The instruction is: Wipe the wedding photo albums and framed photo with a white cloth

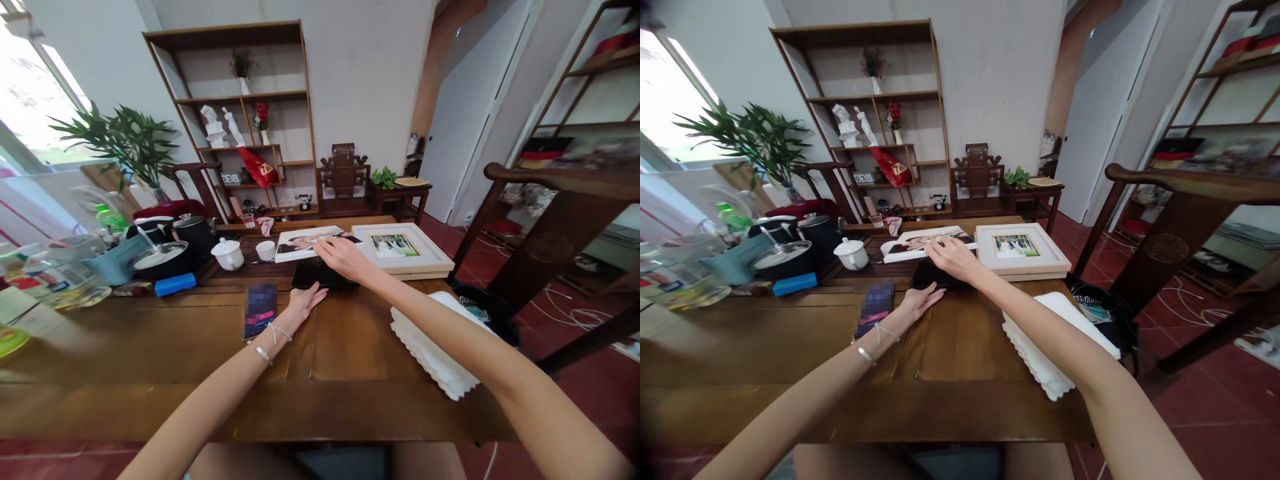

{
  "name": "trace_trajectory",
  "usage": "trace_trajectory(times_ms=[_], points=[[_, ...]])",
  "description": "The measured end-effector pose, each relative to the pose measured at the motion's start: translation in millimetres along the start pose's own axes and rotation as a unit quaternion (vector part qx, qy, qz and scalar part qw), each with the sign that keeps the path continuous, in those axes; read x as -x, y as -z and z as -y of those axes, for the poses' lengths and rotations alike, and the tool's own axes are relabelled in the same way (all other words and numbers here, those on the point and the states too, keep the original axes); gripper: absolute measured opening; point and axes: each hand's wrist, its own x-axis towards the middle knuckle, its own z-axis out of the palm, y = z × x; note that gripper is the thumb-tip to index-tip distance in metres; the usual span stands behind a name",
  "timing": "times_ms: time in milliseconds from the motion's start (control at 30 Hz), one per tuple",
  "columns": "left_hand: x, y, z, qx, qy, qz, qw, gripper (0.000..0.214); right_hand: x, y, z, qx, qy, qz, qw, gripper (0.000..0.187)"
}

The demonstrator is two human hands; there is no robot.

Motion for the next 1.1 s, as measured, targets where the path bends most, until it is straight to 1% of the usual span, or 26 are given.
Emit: trace_trajectory(times_ms=[133,233,400,600,800,1100], points=[[-4.7,-2.9,-2.2,-0.042,0.002,-0.015,0.999,0.012,6.2,-22.2,4.1,0.0,0.005,0.013,1.0,0.032],[-6.9,-2.9,-3.0,-0.065,0.0,-0.021,0.998,0.013,11.7,-34.7,4.3,0.0,0.0,0.02,1.0,0.034],[-8.2,-4.1,-2.6,-0.089,-0.006,-0.014,0.996,0.011,15.2,-48.8,11.3,-0.009,-0.012,0.027,1.0,0.036],[-10.0,-8.0,-5.1,-0.102,-0.006,0.001,0.995,0.01,13.0,-64.2,22.5,-0.027,-0.029,0.032,0.999,0.033],[-10.0,-8.1,-6.1,-0.099,-0.013,0.004,0.995,0.01,15.3,-72.6,29.3,-0.041,-0.049,0.051,0.997,0.034],[-4.2,-10.7,-3.7,-0.087,-0.031,-0.001,0.996,0.008,20.0,-73.2,34.6,-0.067,-0.103,0.111,0.986,0.041]])
